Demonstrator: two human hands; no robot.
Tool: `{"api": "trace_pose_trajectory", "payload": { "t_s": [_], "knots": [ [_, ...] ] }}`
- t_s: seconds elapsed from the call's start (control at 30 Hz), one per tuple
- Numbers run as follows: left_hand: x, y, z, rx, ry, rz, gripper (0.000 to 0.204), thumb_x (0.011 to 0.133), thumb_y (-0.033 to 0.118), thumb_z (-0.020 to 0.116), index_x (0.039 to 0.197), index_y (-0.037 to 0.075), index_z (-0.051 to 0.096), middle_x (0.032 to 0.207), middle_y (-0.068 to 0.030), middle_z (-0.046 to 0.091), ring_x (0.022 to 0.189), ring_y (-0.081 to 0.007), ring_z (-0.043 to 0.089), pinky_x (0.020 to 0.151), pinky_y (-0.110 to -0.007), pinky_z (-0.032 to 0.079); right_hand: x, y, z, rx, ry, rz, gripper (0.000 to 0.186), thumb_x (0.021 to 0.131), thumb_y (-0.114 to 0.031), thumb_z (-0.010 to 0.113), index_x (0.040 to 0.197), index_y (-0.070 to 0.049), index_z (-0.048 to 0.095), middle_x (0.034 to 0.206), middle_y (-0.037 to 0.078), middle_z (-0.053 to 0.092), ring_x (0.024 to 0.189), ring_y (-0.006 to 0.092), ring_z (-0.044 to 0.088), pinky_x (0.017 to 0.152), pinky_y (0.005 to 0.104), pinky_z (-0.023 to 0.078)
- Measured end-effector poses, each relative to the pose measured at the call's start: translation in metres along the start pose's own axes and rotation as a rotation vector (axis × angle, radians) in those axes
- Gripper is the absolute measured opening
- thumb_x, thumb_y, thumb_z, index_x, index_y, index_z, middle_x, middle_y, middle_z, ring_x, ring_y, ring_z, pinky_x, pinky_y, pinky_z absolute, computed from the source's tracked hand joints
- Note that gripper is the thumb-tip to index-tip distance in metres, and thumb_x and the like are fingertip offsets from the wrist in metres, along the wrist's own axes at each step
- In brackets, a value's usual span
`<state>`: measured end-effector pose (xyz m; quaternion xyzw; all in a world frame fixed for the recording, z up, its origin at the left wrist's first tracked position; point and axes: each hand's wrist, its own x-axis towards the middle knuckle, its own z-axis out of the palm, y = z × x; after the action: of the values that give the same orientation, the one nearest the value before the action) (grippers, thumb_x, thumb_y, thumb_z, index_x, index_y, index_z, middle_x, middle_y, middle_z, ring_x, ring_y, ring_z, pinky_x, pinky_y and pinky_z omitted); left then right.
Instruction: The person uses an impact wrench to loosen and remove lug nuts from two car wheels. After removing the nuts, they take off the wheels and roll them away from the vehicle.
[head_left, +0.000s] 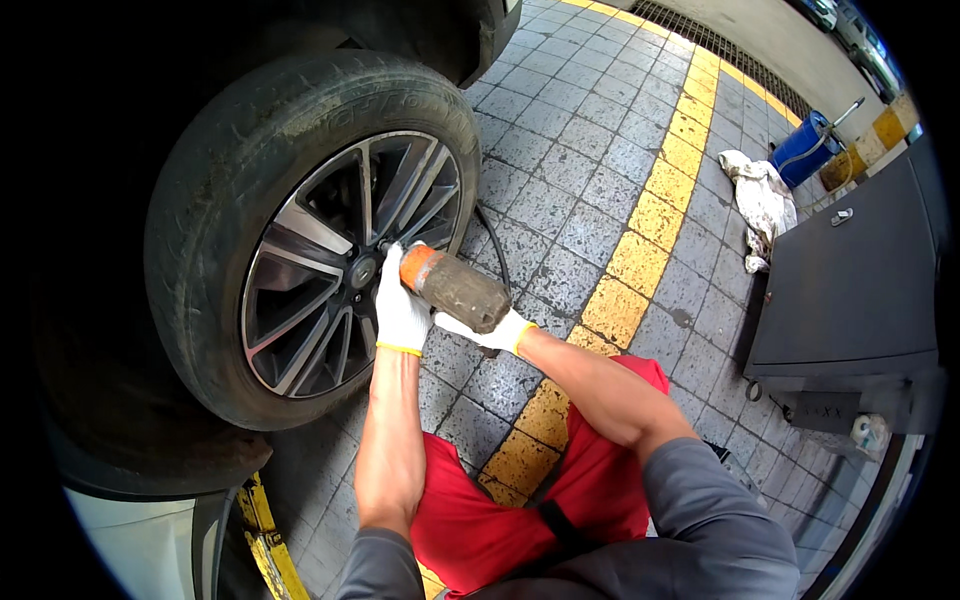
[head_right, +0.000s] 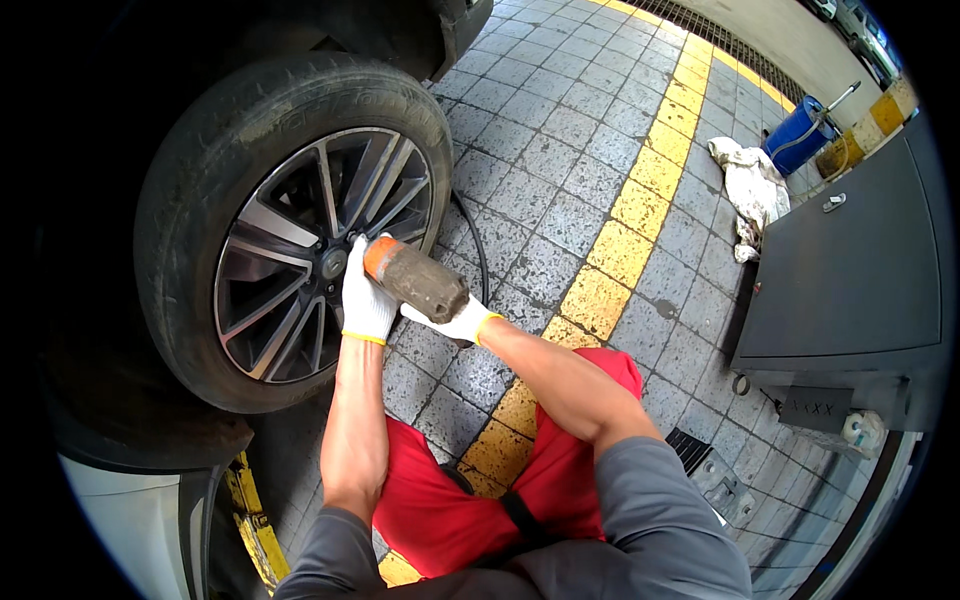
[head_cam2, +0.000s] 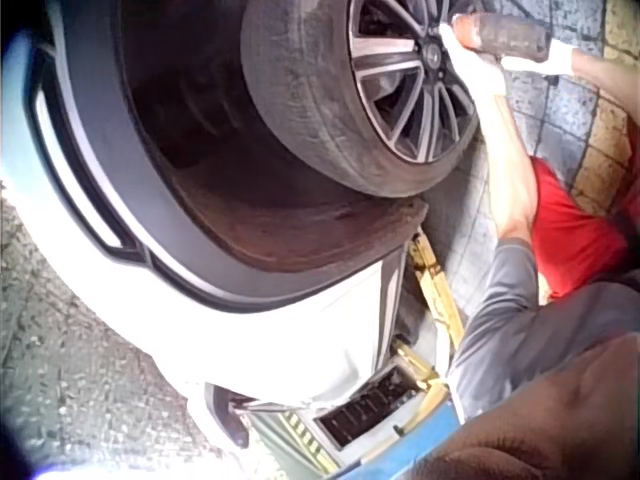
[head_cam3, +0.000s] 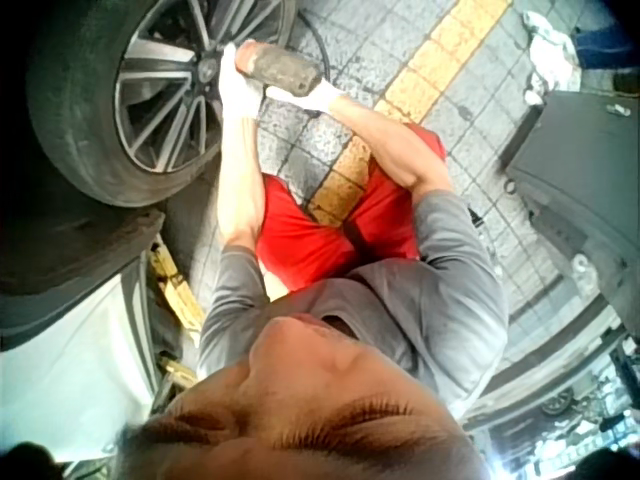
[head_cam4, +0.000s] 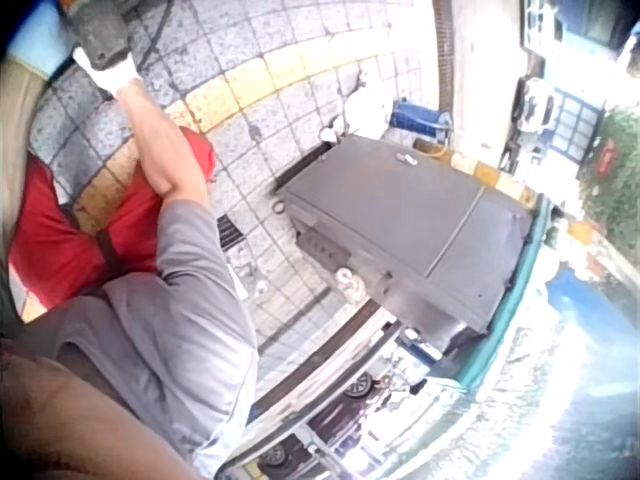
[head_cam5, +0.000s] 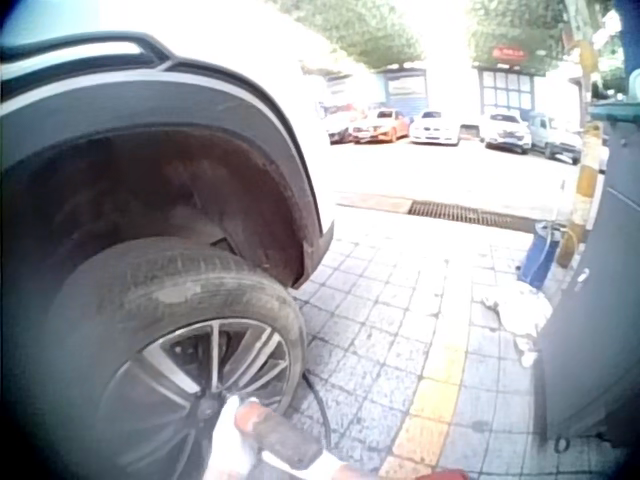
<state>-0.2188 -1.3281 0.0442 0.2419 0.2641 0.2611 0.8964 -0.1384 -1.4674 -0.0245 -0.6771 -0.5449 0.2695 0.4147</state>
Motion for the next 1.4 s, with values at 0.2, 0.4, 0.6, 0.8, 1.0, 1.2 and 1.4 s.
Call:
{"api": "trace_pose_trajectory", "payload": {
  "t_s": [0.2,0.4,0.6,0.8,1.0,1.2,1.4],
  "knots": [
    [0.012,0.012,-0.005,0.009,0.04,0.051,0.033,0.1,0.038,0.061,0.106,0.005,0.063,0.101,-0.0117,0.069,0.097,-0.0276,0.065,0.094,-0.043,0.052,0.024,0.01,0.02,0.16,0.09,0.001,0.07,0.096,-0.047,0.064,0.152,-0.012,0.041,0.156,0.009,0.043,0.145,0.0238,0.038,0.123,0.0355,0.027],
    [0.022,0.018,-0.011,0.099,0.027,0.021,0.029,0.098,0.04,0.063,0.091,0.012,0.064,0.084,-0.0067,0.068,0.081,-0.0235,0.066,0.081,-0.04,0.055,0.028,0.014,0.033,0.061,0.118,-0.145,0.062,0.098,-0.046,0.059,0.15,-0.015,0.046,0.156,0.008,0.045,0.145,0.0224,0.04,0.123,0.0346,0.028],
    [0.024,0.019,-0.008,0.09,-0.014,0.008,0.027,0.097,0.037,0.066,0.097,0.01,0.065,0.089,-0.0062,0.068,0.084,-0.0233,0.065,0.082,-0.04,0.055,0.029,0.015,0.037,0.087,0.091,-0.023,0.052,0.097,-0.041,0.062,0.142,-0.015,0.053,0.145,0.008,0.054,0.136,0.024,0.048,0.118,0.0359,0.035],
    [0.032,0.015,-0.007,0.085,-0.018,0.041,0.024,0.098,0.033,0.065,0.098,0.009,0.065,0.09,-0.0058,0.068,0.085,-0.0229,0.065,0.081,-0.039,0.055,0.023,0.012,0.029,0.14,0.08,0.007,0.051,0.097,-0.042,0.062,0.139,-0.015,0.054,0.143,0.008,0.056,0.134,0.025,0.05,0.117,0.036,0.037],
    [0.036,0.022,-0.016,0.053,0.009,0.05,0.024,0.097,0.03,0.066,0.101,0.007,0.064,0.093,-0.0061,0.067,0.088,-0.0224,0.064,0.084,-0.038,0.054,0.022,-0.003,0.016,0.324,0.032,-0.056,0.055,0.096,-0.041,0.066,0.141,-0.012,0.052,0.143,0.009,0.057,0.132,0.0247,0.052,0.116,0.0362,0.038],
    [0.034,0.02,-0.007,-0.115,0.038,-0.006,0.021,0.098,0.027,0.061,0.093,0.007,0.063,0.081,-0.0044,0.064,0.077,-0.0172,0.062,0.074,-0.033,0.052,0.0,0.009,0.008,0.27,-0.024,0.001,0.044,0.096,-0.025,0.062,0.138,-0.012,0.056,0.141,0.006,0.059,0.13,0.0188,0.055,0.115,0.0355,0.04],
    [0.016,0.006,0.007,-0.071,0.137,0.134,0.025,0.1,0.028,0.06,0.093,0.004,0.063,0.079,-0.0044,0.063,0.074,-0.0163,0.06,0.071,-0.029,0.051,-0.025,0.025,-0.007,0.482,-0.056,0.044,0.04,0.096,-0.025,0.061,0.134,-0.013,0.058,0.135,0.006,0.063,0.126,0.02,0.058,0.111,0.0361,0.044]
  ]
}}
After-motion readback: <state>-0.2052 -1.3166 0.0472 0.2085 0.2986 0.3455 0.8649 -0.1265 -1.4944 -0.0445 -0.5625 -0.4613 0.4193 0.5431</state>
